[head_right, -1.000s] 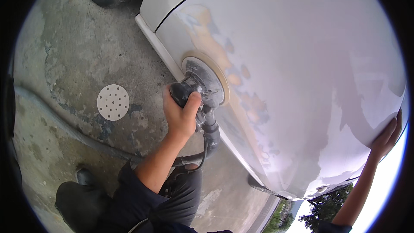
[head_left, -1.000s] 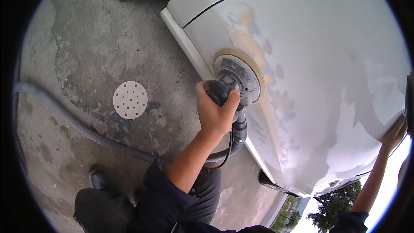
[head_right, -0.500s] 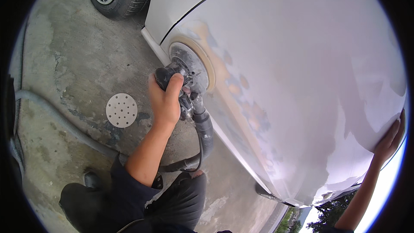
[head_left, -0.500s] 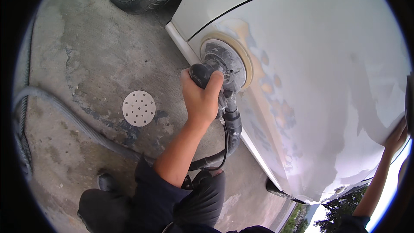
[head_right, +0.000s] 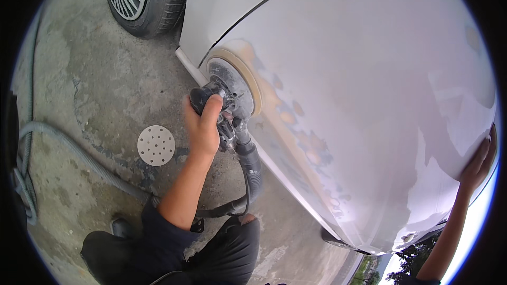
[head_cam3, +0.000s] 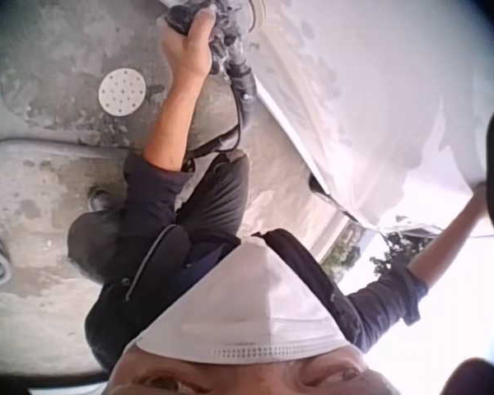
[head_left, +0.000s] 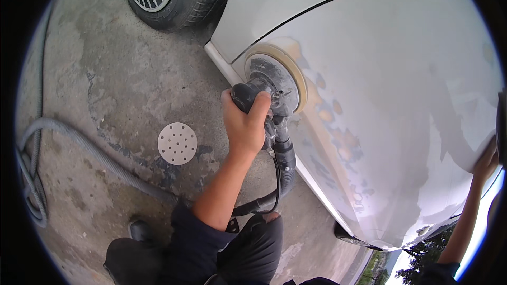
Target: The person uses an orbital sander to smooth the surface of a white car's front fender. They move the tool across the panel, focusing on areas with visible filler patches, and occasionally pause to feel the surface with their hand.
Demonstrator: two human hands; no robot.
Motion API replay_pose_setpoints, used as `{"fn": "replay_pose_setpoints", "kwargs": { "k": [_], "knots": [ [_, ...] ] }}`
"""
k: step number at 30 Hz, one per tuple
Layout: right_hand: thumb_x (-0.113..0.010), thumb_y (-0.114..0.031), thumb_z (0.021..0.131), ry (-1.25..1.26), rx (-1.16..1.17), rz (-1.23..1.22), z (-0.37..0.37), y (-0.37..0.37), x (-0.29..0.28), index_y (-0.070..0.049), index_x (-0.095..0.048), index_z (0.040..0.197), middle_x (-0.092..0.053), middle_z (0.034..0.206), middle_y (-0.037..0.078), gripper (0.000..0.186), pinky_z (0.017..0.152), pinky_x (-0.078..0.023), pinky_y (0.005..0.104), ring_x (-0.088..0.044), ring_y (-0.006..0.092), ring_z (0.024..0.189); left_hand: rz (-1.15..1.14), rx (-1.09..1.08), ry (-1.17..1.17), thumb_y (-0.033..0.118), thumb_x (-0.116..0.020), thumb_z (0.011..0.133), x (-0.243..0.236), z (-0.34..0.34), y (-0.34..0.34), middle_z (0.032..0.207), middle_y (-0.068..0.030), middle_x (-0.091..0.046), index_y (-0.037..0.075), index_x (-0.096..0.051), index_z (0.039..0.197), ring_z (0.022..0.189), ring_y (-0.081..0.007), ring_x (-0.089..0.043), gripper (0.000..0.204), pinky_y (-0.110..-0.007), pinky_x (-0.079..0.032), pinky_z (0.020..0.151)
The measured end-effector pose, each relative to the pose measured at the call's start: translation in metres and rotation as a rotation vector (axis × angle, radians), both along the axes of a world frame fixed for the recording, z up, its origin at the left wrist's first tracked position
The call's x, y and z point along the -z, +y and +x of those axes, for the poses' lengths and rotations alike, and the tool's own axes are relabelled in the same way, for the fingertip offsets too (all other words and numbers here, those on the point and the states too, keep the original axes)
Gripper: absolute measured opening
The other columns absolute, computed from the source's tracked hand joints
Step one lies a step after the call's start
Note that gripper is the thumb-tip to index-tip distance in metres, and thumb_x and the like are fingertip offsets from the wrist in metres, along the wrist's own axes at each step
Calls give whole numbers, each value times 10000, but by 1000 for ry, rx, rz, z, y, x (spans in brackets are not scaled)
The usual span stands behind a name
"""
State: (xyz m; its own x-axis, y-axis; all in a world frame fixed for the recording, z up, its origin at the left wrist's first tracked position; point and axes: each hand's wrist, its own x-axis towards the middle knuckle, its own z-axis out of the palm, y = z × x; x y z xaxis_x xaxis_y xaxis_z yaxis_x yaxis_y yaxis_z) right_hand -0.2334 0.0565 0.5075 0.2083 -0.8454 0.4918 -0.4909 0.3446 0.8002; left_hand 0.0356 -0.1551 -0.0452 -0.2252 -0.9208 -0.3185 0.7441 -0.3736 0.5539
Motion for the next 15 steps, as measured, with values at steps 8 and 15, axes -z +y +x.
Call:
{"fn": "replay_pose_setpoints", "kwargs": {
  "k": [8,15],
  "knots": [
    [-333,-514,1073,-46,27,-50,-17,13,-9,-200,-571,1463,-601,1445,106,554,1025,-539,526,-618,332,1263,41,2,41,212,-760,873,7,2,-7,879,-123,-629,-81,-445,1097,653,-144,-630,485,-296,-533,602],
    [-336,-503,1077,-102,41,-92,-22,17,-12,-193,-570,1464,-593,1452,104,548,1038,-531,512,-608,328,1272,42,-16,40,222,-762,872,4,3,-10,910,-136,-624,-79,-448,1109,658,-149,-629,496,-301,-536,604]
  ]
}}
